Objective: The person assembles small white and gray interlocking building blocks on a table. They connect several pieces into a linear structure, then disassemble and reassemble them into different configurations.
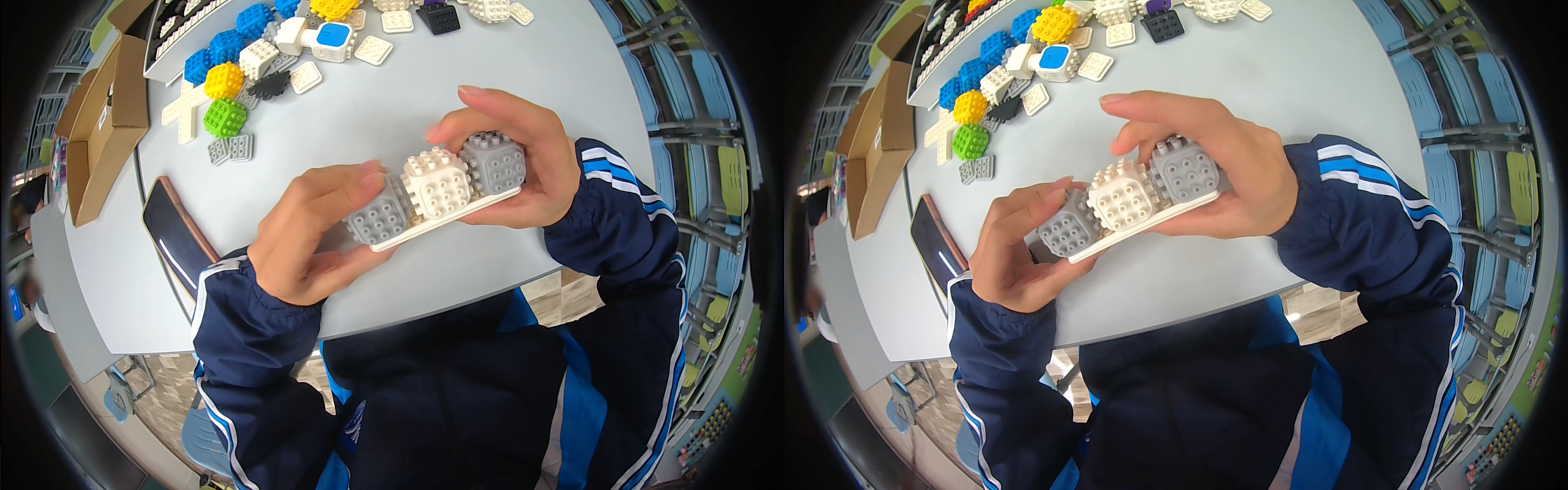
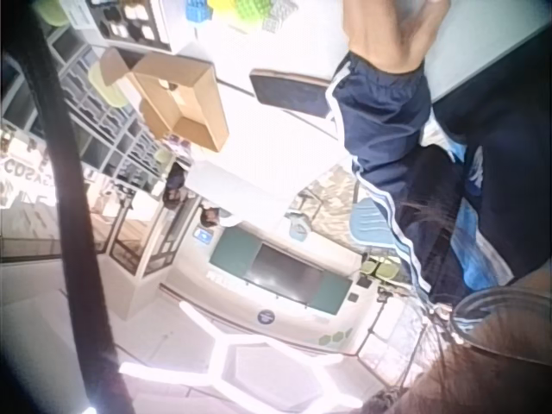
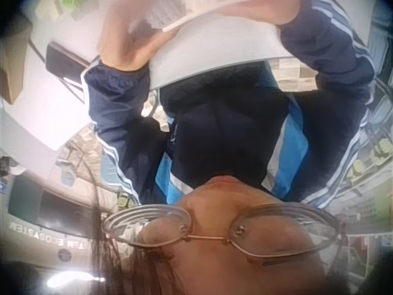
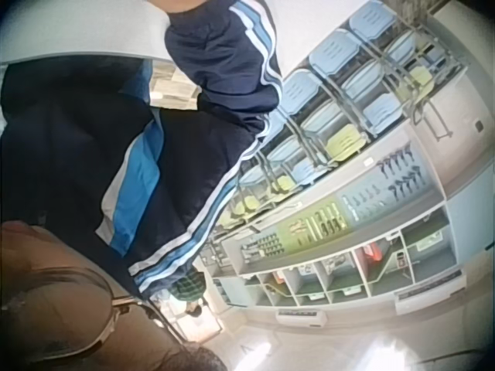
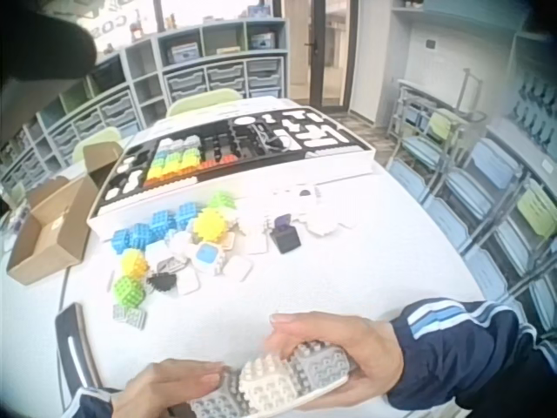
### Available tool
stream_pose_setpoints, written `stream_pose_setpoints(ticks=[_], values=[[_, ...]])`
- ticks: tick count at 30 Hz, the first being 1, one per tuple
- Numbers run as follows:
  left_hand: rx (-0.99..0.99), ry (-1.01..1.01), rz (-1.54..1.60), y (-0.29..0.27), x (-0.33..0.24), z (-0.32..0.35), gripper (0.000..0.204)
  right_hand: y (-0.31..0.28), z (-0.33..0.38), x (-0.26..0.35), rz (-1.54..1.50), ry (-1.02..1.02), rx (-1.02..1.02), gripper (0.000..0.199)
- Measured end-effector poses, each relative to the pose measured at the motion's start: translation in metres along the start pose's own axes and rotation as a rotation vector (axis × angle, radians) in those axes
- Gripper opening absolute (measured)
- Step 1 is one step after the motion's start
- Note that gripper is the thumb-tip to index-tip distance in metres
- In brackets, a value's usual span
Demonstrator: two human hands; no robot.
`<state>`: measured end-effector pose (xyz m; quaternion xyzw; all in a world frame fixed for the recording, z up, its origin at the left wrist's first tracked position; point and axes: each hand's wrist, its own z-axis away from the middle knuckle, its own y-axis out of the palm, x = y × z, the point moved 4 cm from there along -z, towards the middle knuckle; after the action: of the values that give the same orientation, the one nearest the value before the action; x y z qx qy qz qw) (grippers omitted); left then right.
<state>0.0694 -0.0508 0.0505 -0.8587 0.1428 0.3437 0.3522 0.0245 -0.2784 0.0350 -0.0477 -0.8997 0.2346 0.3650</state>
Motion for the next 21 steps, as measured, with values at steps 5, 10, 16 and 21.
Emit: stream_pose_setpoints(ticks=[5,10,16,21], values=[[-0.016,0.061,-0.002,0.002,-0.001,0.0,0.053,0.004,0.002,-0.002,-0.081,0.038,-0.053,0.092],[0.005,0.093,-0.019,0.002,-0.003,0.0,0.055,0.001,0.0,0.001,-0.023,0.022,0.066,0.096],[0.088,-0.008,-0.015,-0.001,0.006,0.001,0.062,0.002,0.0,0.005,0.034,0.083,0.094,0.088],[0.099,-0.089,0.01,-0.001,0.018,-0.002,0.065,0.001,-0.002,0.004,0.085,0.029,-0.006,0.07]])
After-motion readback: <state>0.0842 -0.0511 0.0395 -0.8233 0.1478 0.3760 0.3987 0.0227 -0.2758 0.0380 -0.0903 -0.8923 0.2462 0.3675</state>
